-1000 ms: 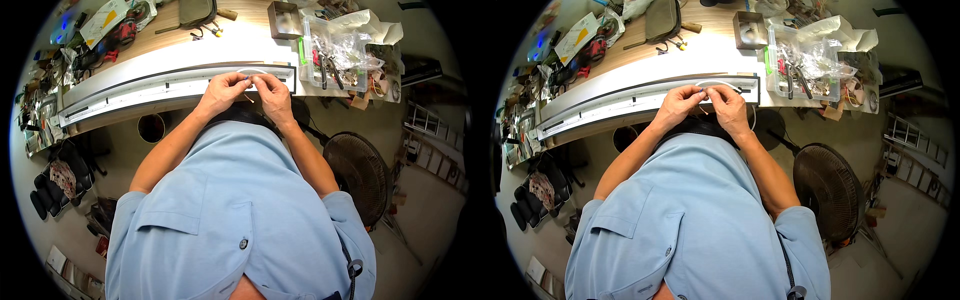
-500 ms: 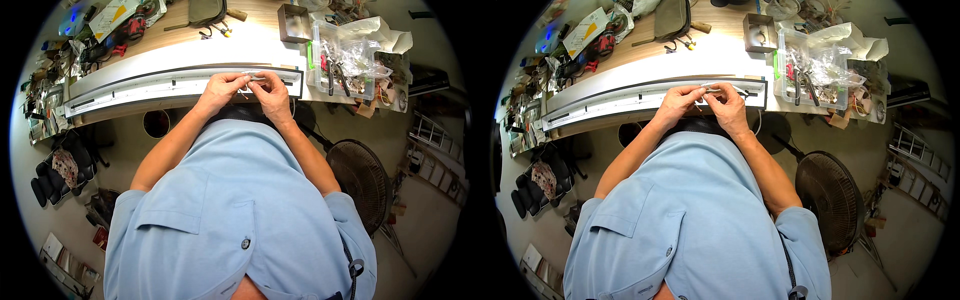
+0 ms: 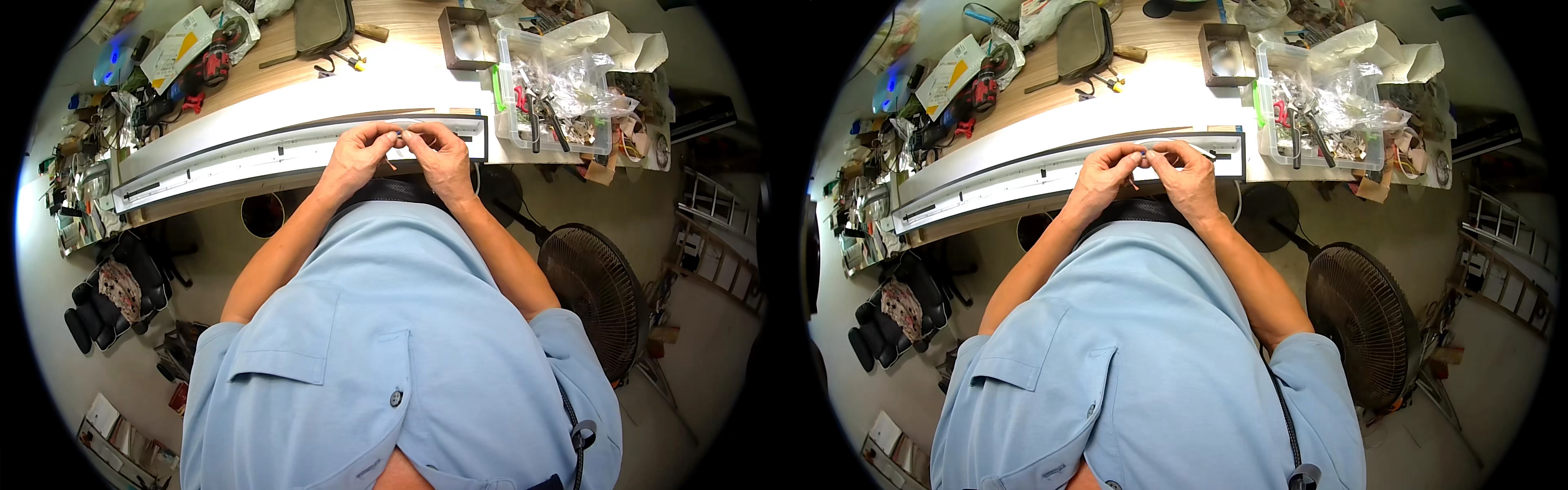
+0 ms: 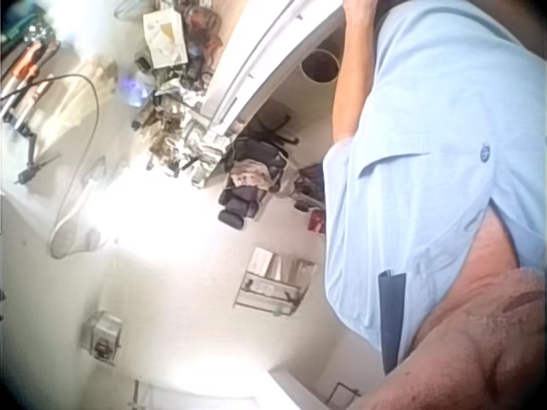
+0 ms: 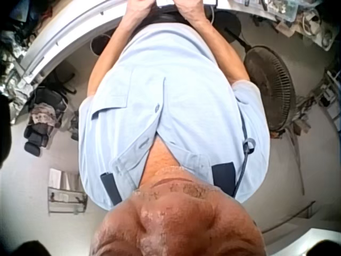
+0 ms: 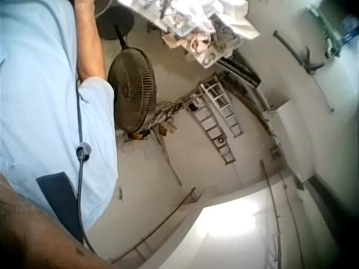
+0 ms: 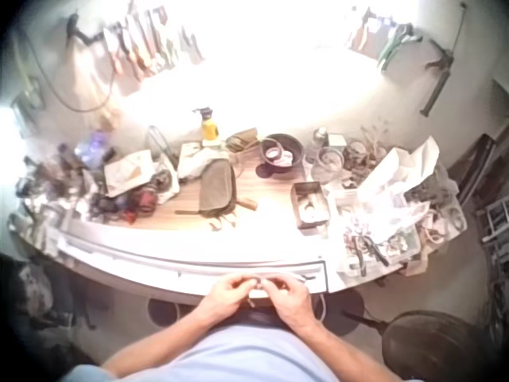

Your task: The person strips the insulation from a white wire using red-handled scissors and then uses pliers to crimp a metal connector onto the exposed end. They subsequently wrap the connection with black electrical tape to secure it.

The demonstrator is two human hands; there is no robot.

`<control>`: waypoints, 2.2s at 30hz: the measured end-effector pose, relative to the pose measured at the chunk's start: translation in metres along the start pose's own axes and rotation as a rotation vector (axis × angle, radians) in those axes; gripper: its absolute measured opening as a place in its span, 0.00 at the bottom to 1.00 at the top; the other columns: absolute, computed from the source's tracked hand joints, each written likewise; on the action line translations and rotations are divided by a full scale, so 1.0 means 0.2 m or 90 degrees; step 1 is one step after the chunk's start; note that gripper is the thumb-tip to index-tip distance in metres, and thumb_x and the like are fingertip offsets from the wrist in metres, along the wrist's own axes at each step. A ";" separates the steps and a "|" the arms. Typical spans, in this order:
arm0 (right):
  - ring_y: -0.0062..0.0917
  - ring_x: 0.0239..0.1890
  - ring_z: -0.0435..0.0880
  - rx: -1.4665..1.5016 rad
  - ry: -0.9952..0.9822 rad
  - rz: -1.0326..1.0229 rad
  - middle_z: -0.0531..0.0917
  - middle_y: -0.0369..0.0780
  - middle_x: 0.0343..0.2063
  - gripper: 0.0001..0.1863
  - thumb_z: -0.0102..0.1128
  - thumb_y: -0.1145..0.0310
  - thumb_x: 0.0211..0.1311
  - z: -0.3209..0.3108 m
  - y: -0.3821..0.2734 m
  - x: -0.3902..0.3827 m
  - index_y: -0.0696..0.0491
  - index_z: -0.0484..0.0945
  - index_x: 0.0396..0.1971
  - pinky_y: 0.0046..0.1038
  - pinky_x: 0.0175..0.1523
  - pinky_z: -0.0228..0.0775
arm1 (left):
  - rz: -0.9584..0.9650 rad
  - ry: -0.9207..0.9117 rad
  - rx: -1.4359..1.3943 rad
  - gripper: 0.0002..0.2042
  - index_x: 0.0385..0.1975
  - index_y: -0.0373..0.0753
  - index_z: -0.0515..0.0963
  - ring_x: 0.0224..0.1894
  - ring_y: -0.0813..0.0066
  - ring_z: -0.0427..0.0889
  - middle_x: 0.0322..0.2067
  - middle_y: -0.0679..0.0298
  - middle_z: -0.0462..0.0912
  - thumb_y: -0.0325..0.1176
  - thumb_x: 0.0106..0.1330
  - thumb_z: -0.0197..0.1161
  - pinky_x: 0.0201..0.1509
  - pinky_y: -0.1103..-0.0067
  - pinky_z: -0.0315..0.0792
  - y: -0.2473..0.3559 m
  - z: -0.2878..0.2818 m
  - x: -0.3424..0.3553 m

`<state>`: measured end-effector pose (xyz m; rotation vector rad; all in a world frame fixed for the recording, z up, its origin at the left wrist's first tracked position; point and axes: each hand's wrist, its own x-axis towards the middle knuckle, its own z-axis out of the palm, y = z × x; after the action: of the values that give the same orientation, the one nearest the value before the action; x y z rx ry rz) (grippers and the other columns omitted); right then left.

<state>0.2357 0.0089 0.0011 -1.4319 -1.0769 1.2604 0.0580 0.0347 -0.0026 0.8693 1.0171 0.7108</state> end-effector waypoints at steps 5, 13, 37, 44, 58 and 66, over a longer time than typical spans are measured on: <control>0.16 0.33 0.86 0.008 -0.012 -0.027 0.89 0.38 0.31 0.09 0.66 0.70 0.68 -0.01 0.00 0.00 0.61 0.86 0.39 0.20 0.41 0.77 | 0.009 -0.005 0.013 0.11 0.48 0.34 0.82 0.34 0.85 0.79 0.38 0.67 0.86 0.35 0.76 0.60 0.39 0.84 0.75 0.00 0.02 0.01; 0.16 0.33 0.83 0.055 -0.019 0.020 0.87 0.36 0.30 0.10 0.66 0.68 0.68 -0.03 0.01 0.00 0.61 0.86 0.38 0.20 0.41 0.75 | 0.000 -0.013 0.051 0.12 0.46 0.34 0.83 0.36 0.84 0.79 0.38 0.68 0.86 0.37 0.75 0.61 0.40 0.83 0.75 0.03 0.03 0.00; 0.25 0.30 0.85 -0.123 0.059 -0.092 0.87 0.42 0.28 0.10 0.67 0.68 0.64 -0.02 0.07 -0.03 0.60 0.86 0.34 0.27 0.38 0.76 | 0.204 0.124 0.474 0.10 0.44 0.34 0.83 0.27 0.71 0.83 0.31 0.59 0.86 0.34 0.71 0.64 0.33 0.75 0.78 0.04 0.09 -0.06; 0.26 0.33 0.87 -0.120 0.131 -0.082 0.88 0.42 0.29 0.09 0.66 0.68 0.64 -0.01 0.05 -0.07 0.59 0.86 0.35 0.28 0.41 0.78 | 0.441 0.087 0.692 0.08 0.41 0.39 0.85 0.35 0.59 0.86 0.35 0.59 0.86 0.28 0.64 0.69 0.37 0.70 0.79 0.05 0.13 -0.02; 0.35 0.35 0.84 -0.351 0.041 -0.436 0.85 0.40 0.31 0.05 0.70 0.72 0.56 -0.14 0.07 -0.04 0.53 0.84 0.32 0.37 0.44 0.76 | 0.266 -0.108 0.680 0.08 0.40 0.33 0.80 0.37 0.55 0.81 0.34 0.52 0.81 0.32 0.71 0.62 0.42 0.67 0.75 0.12 0.06 0.06; 0.35 0.29 0.83 -0.465 -0.035 -0.418 0.80 0.39 0.27 0.05 0.68 0.73 0.57 -0.18 0.00 -0.14 0.54 0.82 0.33 0.32 0.36 0.78 | -0.084 -0.294 0.571 0.15 0.45 0.32 0.81 0.45 0.68 0.78 0.38 0.60 0.80 0.39 0.71 0.63 0.55 0.72 0.72 0.29 0.08 0.13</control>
<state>0.2685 -0.0216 0.0095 -1.3506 -1.9694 0.4374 0.0759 0.0795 0.0420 1.6267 0.9460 -0.1155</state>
